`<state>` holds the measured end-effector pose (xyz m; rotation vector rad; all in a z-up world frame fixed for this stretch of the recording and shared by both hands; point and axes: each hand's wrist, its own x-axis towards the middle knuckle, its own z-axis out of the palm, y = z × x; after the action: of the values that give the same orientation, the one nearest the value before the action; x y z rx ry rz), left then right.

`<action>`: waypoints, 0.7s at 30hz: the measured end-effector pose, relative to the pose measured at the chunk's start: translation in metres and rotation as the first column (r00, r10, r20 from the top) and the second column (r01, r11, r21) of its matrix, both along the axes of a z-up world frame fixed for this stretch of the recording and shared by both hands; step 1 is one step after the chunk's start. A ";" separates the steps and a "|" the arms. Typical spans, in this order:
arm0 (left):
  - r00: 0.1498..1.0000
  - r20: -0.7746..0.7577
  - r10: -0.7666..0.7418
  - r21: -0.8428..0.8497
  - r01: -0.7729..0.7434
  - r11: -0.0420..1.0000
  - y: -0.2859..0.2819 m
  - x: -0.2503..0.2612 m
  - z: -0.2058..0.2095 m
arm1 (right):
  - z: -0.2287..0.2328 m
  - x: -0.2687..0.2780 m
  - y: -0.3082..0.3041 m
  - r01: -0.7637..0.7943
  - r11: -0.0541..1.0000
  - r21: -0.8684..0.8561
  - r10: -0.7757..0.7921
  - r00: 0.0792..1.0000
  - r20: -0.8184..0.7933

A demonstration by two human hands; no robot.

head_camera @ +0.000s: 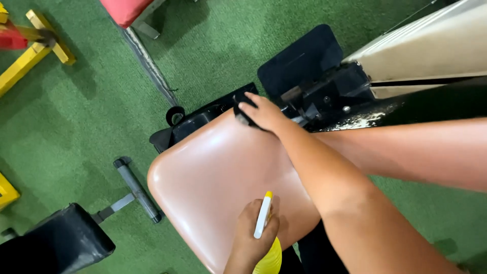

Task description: Wiping down gym machines and benches with a spray bottle and a cloth.

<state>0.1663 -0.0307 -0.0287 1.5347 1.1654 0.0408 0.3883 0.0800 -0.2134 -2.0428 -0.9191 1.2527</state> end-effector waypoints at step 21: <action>0.978 0.121 -0.171 0.079 0.163 0.984 -0.068 -0.081 0.016 | 0.005 -0.189 -0.346 0.441 0.894 0.080 -0.433 0.803 0.411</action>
<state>0.0849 -0.0983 -0.0125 1.6613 0.9397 0.0654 0.1989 -0.2657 -0.2088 -2.4114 -0.5487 0.5832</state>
